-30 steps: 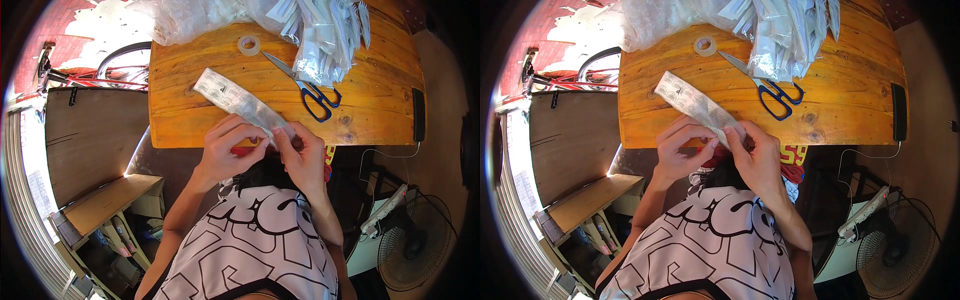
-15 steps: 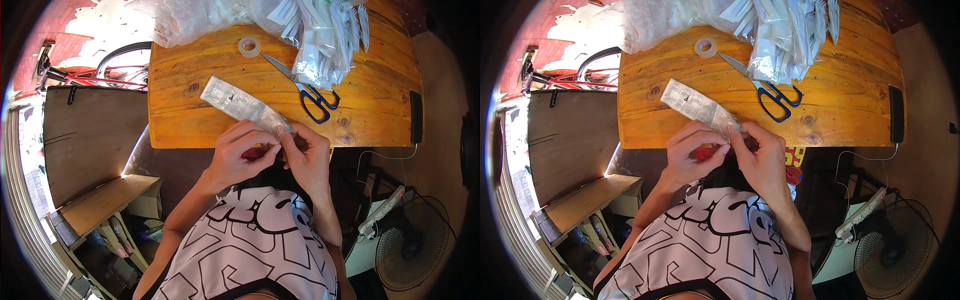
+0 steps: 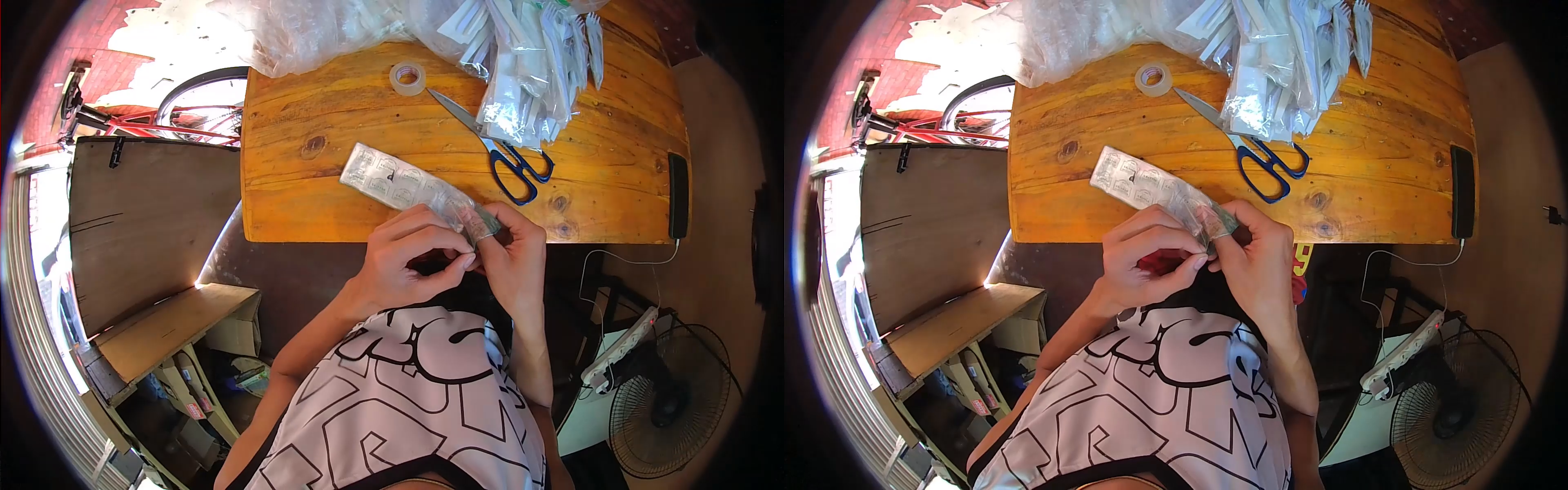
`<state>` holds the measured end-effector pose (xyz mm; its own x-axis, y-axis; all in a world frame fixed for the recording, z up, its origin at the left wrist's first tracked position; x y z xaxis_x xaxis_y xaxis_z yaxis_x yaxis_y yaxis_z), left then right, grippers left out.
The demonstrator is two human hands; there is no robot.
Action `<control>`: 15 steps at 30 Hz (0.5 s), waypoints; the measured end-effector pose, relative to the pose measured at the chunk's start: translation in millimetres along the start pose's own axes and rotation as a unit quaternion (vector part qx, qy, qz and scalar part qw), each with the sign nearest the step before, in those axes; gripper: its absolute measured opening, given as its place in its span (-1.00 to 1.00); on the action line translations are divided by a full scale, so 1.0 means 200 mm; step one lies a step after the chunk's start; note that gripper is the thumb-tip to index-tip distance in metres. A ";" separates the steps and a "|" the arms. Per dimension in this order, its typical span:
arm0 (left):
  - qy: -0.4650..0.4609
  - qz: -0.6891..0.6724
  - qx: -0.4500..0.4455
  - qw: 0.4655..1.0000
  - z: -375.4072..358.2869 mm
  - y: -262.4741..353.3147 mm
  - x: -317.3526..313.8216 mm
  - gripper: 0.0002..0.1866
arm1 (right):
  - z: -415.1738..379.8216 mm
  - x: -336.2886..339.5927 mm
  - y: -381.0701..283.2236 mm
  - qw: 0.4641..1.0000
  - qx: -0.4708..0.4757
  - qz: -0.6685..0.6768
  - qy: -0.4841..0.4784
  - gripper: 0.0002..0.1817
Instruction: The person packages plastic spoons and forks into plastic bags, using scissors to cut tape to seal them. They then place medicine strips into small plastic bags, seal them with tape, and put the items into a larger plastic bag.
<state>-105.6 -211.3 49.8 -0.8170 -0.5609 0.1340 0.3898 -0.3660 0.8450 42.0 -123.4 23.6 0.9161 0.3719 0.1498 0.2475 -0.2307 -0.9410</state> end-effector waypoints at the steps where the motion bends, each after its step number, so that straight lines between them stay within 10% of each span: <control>1: 0.001 -0.002 0.002 1.000 0.00 0.00 -0.01 -0.78 | 0.00 0.00 0.00 1.000 0.021 -0.021 0.008 -0.77; 10: -0.030 -0.040 -0.030 0.998 -0.02 0.05 -0.07 -0.78 | 0.00 0.01 -0.03 0.993 0.114 -0.029 0.013 -0.76; 15: -0.039 -0.064 -0.009 0.997 0.00 0.06 -0.03 -0.79 | -0.03 0.08 -0.06 0.997 0.010 0.058 -0.042 -0.74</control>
<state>-95.1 -212.8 59.1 -0.8908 -0.4498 0.0649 0.2866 -0.4454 0.8482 54.8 -119.5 39.6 0.9083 0.4181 0.0152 0.1355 -0.2594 -0.9562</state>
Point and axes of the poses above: each hand's wrist, its own z-axis towards the middle knuckle, its own x-axis out of the back of the hand, y = z × x, the point moved 5 cm from there along z, towards the middle knuckle, and after that the axes turned 13 degrees about y, right-handed, at the moved point
